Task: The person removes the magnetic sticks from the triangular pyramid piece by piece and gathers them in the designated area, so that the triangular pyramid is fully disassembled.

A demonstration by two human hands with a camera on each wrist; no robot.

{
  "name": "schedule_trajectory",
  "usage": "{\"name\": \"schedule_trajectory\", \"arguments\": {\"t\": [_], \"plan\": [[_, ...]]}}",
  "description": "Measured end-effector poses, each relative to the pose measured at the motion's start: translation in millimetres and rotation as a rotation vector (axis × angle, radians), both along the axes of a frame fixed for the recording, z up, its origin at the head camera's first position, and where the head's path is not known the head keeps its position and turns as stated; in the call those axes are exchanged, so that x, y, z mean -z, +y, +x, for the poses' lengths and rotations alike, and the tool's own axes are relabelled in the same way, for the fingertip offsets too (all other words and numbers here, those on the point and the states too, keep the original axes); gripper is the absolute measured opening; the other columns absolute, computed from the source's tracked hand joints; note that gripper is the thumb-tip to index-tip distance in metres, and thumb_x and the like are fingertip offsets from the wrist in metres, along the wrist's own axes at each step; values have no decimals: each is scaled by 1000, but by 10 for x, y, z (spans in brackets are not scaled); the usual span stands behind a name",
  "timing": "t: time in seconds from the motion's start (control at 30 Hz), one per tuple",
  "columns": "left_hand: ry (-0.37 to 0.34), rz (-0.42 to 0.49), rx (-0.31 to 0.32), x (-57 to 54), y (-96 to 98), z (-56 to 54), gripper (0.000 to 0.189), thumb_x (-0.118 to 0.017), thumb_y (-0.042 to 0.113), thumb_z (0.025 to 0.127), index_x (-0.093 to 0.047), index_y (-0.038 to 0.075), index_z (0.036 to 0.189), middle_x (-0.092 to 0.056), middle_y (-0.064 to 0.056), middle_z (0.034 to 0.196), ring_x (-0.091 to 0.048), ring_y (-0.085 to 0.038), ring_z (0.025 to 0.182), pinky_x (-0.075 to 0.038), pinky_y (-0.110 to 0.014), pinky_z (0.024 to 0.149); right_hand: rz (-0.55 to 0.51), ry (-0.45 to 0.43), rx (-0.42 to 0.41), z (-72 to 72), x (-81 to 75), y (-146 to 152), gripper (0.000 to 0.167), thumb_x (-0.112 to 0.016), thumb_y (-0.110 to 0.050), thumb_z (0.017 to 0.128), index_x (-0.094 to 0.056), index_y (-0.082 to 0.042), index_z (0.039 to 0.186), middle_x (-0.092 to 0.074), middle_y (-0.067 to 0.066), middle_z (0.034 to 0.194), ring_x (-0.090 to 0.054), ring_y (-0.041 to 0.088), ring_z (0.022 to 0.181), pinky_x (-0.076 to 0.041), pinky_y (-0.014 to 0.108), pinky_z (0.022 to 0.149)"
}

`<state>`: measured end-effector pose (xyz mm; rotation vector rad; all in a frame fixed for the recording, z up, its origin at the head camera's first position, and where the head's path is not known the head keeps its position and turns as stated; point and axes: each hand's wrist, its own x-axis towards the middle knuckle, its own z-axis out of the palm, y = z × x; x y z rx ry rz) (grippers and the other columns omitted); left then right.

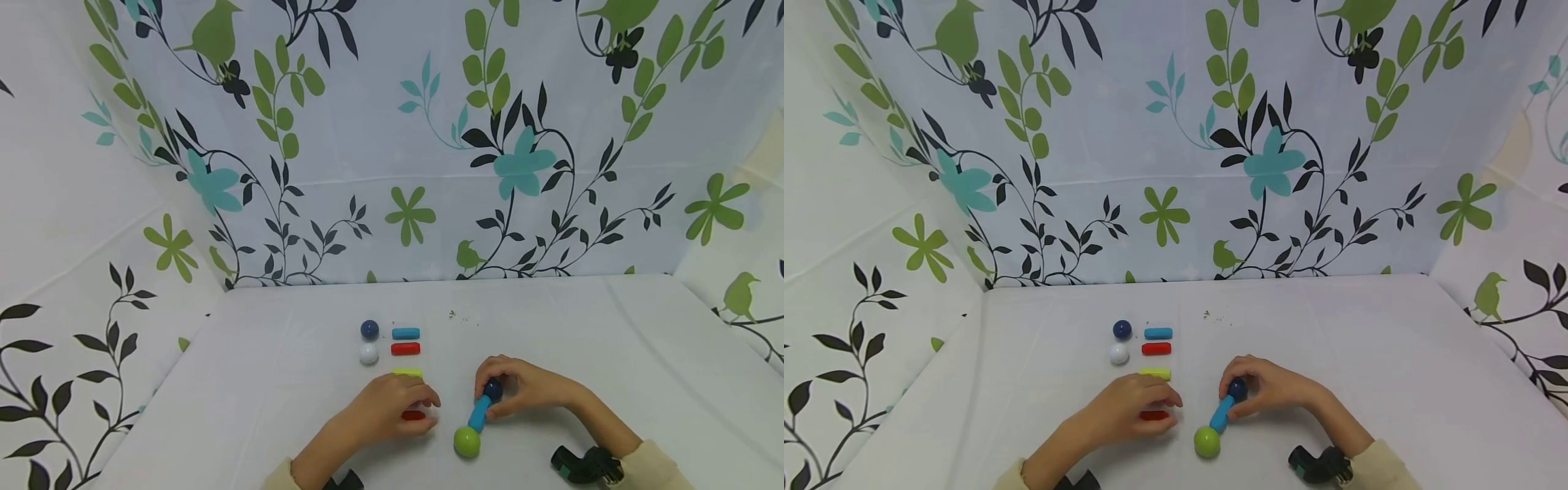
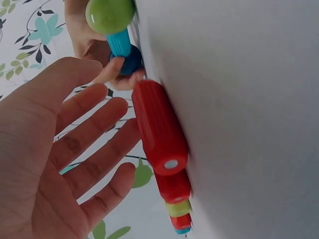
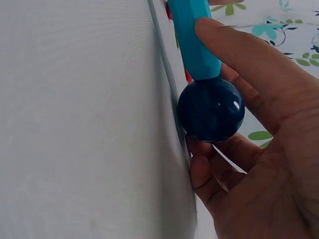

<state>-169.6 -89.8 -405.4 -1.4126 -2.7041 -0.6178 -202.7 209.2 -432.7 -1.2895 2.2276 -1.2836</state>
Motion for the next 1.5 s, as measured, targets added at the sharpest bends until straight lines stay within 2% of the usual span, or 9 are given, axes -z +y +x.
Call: {"name": "schedule_trajectory", "arguments": {"t": [0.17,0.27,0.43,0.57,0.9,1.3,1.5], "plan": [[-97,27,29,16,65,35,24,-68,29,92,-69,16,113,-68,5,100,-58,0,87,-44,-7,78,1,28,2,-2,4,-7,20,-77,-21,85,-67,-15,102,-64,-1,103,-50,12,95,-39,28,84],[-114,43,67,36,114,57,26,-68,29,92,-68,14,114,-67,4,102,-57,0,85,-42,-5,76,1,31,2,-2,5,-10,19,-77,-20,85,-66,-14,100,-64,1,99,-50,13,92,-40,28,83],[-67,44,112,78,176,79,27,-71,28,90,-67,14,113,-66,5,102,-56,0,83,-37,-1,72,2,-16,6,6,4,-15,19,-76,-18,85,-66,-11,99,-64,4,94,-50,13,86,-43,26,77],[-37,37,122,95,192,85,28,-72,27,89,-67,13,112,-67,6,102,-57,1,85,-37,-1,76,-20,-27,-18,9,6,-39,17,-76,-15,85,-67,-10,100,-66,5,94,-53,14,85,-45,26,77],[-56,18,130,123,209,110,32,-67,27,93,-62,16,123,-66,8,114,-57,3,99,-41,-17,91,-89,-6,-123,44,36,-176,18,-73,-9,87,-70,-8,105,-69,9,98,-61,19,84,-53,29,76],[-9,46,180,126,246,148,36,-73,26,89,-62,16,121,-64,5,116,-58,-1,107,-39,-19,96,-85,87,-113,44,57,-233,13,-72,-11,88,-70,-12,102,-70,4,94,-63,11,83,-54,27,75],[-16,37,188,127,244,155,36,-73,27,89,-62,16,121,-64,5,116,-57,0,107,-39,-17,95,-75,40,-99,52,62,-225,13,-72,-13,89,-71,-13,102,-70,4,94,-61,10,82,-53,26,75]]}}
